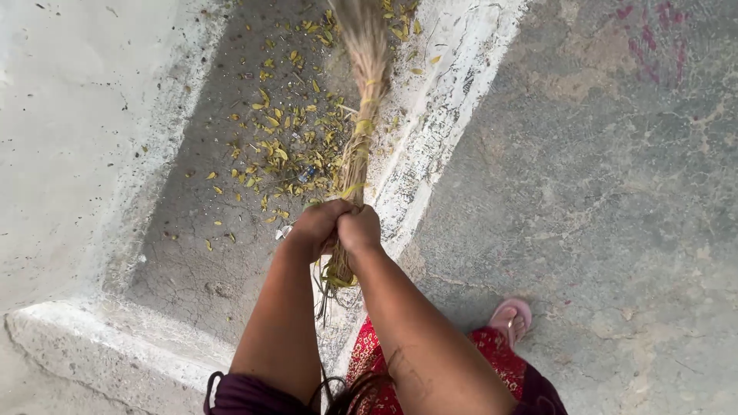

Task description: Sweeping an outdoor concrete floor with a traditional twig broom and briefly fixing a metal gate.

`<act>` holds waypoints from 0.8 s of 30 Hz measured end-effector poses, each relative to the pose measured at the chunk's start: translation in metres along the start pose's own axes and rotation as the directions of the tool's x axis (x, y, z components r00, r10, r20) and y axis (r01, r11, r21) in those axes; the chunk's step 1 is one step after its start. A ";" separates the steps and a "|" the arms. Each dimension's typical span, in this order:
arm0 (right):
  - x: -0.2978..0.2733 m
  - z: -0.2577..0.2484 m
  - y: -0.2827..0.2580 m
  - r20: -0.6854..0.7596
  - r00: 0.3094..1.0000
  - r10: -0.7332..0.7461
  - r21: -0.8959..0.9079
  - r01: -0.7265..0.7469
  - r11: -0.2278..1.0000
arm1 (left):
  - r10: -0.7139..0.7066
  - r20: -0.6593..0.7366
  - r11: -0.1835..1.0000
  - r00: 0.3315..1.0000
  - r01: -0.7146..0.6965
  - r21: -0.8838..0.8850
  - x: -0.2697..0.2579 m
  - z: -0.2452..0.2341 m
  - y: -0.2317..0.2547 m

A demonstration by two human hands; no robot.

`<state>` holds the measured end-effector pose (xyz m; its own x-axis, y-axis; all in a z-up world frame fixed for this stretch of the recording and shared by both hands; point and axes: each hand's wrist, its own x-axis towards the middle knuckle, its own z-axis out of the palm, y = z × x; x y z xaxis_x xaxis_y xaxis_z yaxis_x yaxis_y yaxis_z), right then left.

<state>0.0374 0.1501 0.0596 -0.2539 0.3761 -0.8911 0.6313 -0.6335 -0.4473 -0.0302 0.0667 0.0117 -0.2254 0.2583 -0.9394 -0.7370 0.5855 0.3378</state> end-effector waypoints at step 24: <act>0.166 -0.383 -0.143 -0.190 0.974 -0.127 0.188 0.163 0.968 | 0.230 -0.123 0.968 0.965 -0.240 -0.077 0.078 0.438 0.149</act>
<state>0.1851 0.5620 0.0054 -0.1887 0.5750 -0.7961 0.4321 -0.6793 -0.5931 0.1219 0.5106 0.0142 -0.4656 0.2895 -0.8363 -0.7080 0.4451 0.5483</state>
